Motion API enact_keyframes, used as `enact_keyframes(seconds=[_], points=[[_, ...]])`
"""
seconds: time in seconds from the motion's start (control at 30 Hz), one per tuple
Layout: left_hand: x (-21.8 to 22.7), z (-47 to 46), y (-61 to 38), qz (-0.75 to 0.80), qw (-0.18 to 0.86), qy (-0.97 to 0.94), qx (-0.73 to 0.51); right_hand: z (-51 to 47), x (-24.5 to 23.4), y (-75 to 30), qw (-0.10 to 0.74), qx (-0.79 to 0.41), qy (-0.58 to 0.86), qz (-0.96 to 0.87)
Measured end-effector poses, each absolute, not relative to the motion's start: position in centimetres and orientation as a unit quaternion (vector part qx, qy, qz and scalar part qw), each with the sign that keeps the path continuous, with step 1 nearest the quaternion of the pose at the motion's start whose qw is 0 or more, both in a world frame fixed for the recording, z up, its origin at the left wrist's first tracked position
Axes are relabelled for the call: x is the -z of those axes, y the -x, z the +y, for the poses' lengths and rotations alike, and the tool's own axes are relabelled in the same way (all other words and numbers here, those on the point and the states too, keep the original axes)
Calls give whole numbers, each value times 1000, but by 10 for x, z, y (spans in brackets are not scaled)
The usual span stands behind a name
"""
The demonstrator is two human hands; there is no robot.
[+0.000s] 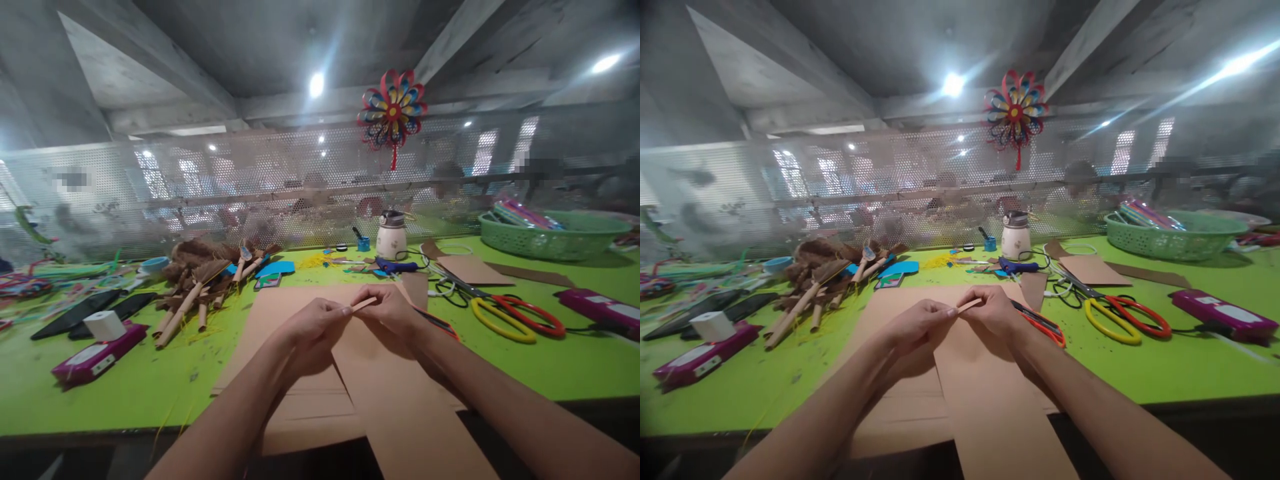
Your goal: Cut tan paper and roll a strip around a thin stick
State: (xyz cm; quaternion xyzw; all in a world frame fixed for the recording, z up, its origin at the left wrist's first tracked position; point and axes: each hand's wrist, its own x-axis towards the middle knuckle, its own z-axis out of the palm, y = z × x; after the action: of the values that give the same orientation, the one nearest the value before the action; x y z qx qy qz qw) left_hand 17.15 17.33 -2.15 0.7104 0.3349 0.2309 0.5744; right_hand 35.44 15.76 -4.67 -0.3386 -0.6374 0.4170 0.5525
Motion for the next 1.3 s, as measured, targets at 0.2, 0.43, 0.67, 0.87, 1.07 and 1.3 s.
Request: enact_keyframes(seconds=[0.2,0.43,0.67,0.87,1.07,1.3], points=[[15,167,-174,316,515,-751,-265,153,32,-363,551,-463,362,-592],[12,167,-172,339,478,-761,-277,155,22,-380,549,-531,343,-547],[9,160,-176,344,422,-793,-273,151,20,-381,521,-563,316,-559],[6,154,-183,335,371,-824,-265,149,22,-368,484,-436,389,-652],[7,155,-184,344,369,-822,-263,145,20,-362,514,-403,402,-641],[10,157,-184,350,377,-818,-257,148,23,-361,512,-407,391,-648]])
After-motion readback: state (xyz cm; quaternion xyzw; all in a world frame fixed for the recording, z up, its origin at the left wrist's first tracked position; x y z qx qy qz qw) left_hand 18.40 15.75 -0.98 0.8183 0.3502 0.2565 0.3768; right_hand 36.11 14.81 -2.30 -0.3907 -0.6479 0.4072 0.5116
